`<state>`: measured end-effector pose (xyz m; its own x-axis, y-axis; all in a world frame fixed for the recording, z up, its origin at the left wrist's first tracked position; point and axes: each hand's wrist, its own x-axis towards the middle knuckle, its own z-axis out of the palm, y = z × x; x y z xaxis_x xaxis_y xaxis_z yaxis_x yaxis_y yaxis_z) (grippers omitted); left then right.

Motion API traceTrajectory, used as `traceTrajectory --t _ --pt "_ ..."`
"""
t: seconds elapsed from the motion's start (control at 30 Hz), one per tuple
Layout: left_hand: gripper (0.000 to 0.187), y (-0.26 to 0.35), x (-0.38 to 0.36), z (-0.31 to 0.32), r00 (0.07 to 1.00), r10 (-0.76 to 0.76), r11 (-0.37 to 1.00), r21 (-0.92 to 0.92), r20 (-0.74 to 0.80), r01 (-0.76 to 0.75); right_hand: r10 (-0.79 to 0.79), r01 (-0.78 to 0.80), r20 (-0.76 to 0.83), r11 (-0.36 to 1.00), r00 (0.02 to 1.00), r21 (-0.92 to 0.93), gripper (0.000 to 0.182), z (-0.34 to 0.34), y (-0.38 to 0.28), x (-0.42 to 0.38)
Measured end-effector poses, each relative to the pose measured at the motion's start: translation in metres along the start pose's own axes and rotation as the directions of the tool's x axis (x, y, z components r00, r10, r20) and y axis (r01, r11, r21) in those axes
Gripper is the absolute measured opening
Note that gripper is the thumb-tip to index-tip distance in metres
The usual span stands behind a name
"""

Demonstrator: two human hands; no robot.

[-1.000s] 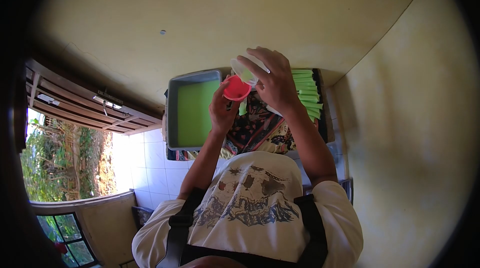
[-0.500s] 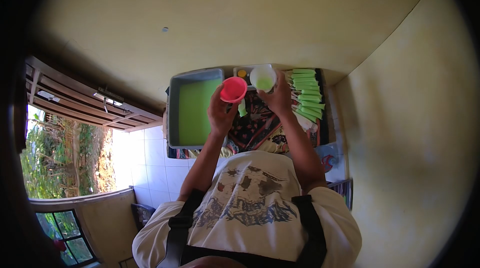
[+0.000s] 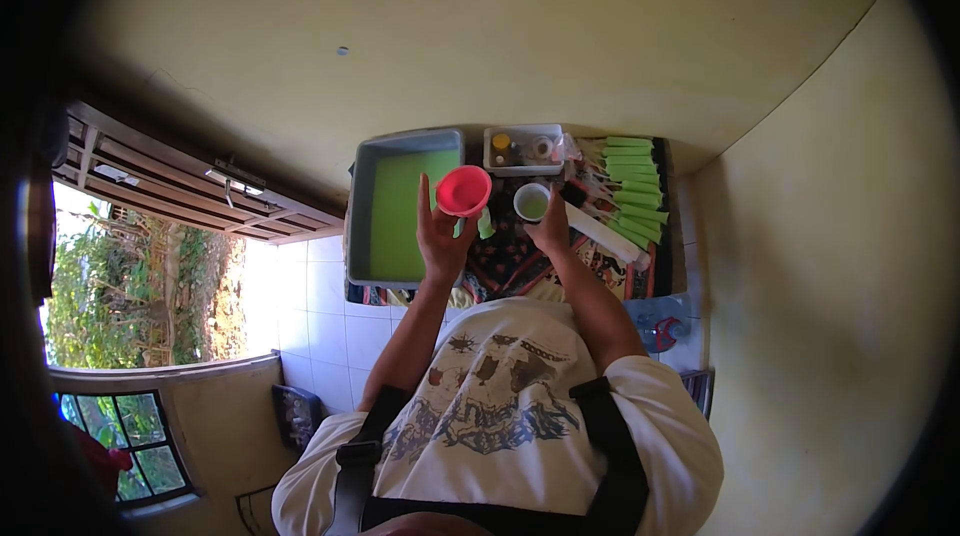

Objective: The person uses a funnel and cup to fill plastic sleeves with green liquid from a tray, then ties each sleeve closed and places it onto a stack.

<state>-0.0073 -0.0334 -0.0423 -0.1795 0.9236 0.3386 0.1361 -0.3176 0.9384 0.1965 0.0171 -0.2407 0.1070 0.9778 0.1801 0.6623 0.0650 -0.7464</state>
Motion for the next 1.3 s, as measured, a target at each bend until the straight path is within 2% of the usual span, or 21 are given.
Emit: traceTrajectory --t 0.07,0.17,0.27,0.37,0.47,0.6,0.63,0.7,0.73,0.77,0.87,0.93,0.97,1.07,1.13,1.17,1.23,1.27,1.3 --pt "0.112 -0.002 -0.002 0.007 1.000 -0.002 0.999 -0.032 -0.014 0.001 0.036 -0.038 -0.025 0.992 0.999 -0.123 0.107 -0.022 -0.018 -0.006" --pt "0.113 -0.004 -0.002 0.019 0.999 0.019 0.998 -0.066 -0.032 -0.021 -0.293 0.303 -0.133 0.951 0.947 0.060 0.102 -0.084 -0.053 0.011" --pt "0.115 -0.002 -0.005 0.028 0.999 0.014 0.997 -0.079 -0.034 -0.017 -0.369 0.273 0.078 0.800 0.926 0.535 0.100 -0.163 -0.143 0.027" --pt "0.117 -0.001 -0.006 0.041 1.000 0.031 0.997 -0.071 -0.003 -0.032 -0.503 0.397 0.138 0.798 0.853 0.453 0.100 -0.186 -0.191 0.046" --pt "0.114 -0.005 -0.006 0.051 0.999 0.017 1.000 -0.026 -0.029 -0.017 -0.428 0.299 0.187 0.827 0.884 0.476 0.106 -0.180 -0.195 0.054" --pt "0.105 -0.007 -0.013 0.056 0.996 -0.082 0.979 0.184 -0.044 0.089 -0.353 0.209 0.041 0.639 0.935 0.741 0.104 -0.176 -0.187 0.057" --pt "0.093 -0.001 -0.015 0.060 0.995 -0.067 0.983 0.168 -0.078 0.079 -0.333 0.246 -0.026 0.641 0.943 0.727 0.099 -0.172 -0.177 0.060" --pt "0.084 -0.002 -0.020 0.062 0.997 -0.033 0.979 0.197 -0.071 0.047 -0.401 0.390 -0.062 0.826 0.914 0.406 0.095 -0.171 -0.147 0.068" --pt "0.079 -0.003 -0.022 0.063 0.997 -0.016 0.977 0.213 -0.069 0.030 -0.440 0.444 -0.070 0.868 0.895 0.221 0.093 -0.167 -0.130 0.072" --pt "0.073 -0.005 -0.024 0.064 0.996 -0.030 0.982 0.183 -0.086 0.046 -0.405 0.402 -0.028 0.893 0.914 0.202 0.088 -0.152 -0.108 0.070" --pt "0.058 -0.005 -0.027 0.064 0.987 -0.089 0.988 0.116 -0.131 0.105 -0.374 0.327 0.171 0.911 0.911 0.251 0.092 -0.118 -0.057 0.059" --pt "0.051 0.004 -0.028 0.061 0.977 -0.150 0.981 0.098 -0.151 0.166 -0.336 0.300 0.204 0.935 0.919 0.188 0.096 -0.093 -0.035 0.049" --pt "0.049 0.002 -0.028 0.060 0.980 -0.125 0.985 0.101 -0.157 0.142 -0.316 0.287 0.218 0.945 0.923 0.156 0.097 -0.082 -0.026 0.046" --pt "0.044 -0.001 -0.027 0.056 0.986 -0.058 0.986 0.143 -0.159 0.081 -0.269 0.265 0.235 0.963 0.934 0.051 0.102 -0.067 -0.019 0.040" --pt "0.042 0.012 -0.026 0.052 0.990 -0.028 0.976 0.211 -0.141 0.058 -0.349 0.351 0.149 0.936 0.925 0.015 0.096 -0.071 -0.027 0.032" --pt "0.040 0.012 -0.028 0.051 0.988 -0.083 0.973 0.201 -0.134 0.109 -0.388 0.391 0.104 0.920 0.916 -0.011 0.093 -0.077 -0.032 0.028" --pt "0.036 0.009 -0.026 0.049 0.977 -0.178 0.965 0.176 -0.115 0.197 -0.478 0.472 0.107 0.878 0.872 0.080 0.085 -0.111 -0.059 0.022" --pt "0.034 0.012 -0.024 0.048 0.983 -0.159 0.960 0.217 -0.092 0.176 -0.522 0.510 0.102 0.851 0.847 0.123 0.080 -0.126 -0.074 0.019" --pt "0.033 0.018 -0.022 0.047 0.988 -0.144 0.954 0.256 -0.064 0.155 -0.474 0.437 0.173 0.874 0.864 0.212 0.071 -0.136 -0.089 0.015"
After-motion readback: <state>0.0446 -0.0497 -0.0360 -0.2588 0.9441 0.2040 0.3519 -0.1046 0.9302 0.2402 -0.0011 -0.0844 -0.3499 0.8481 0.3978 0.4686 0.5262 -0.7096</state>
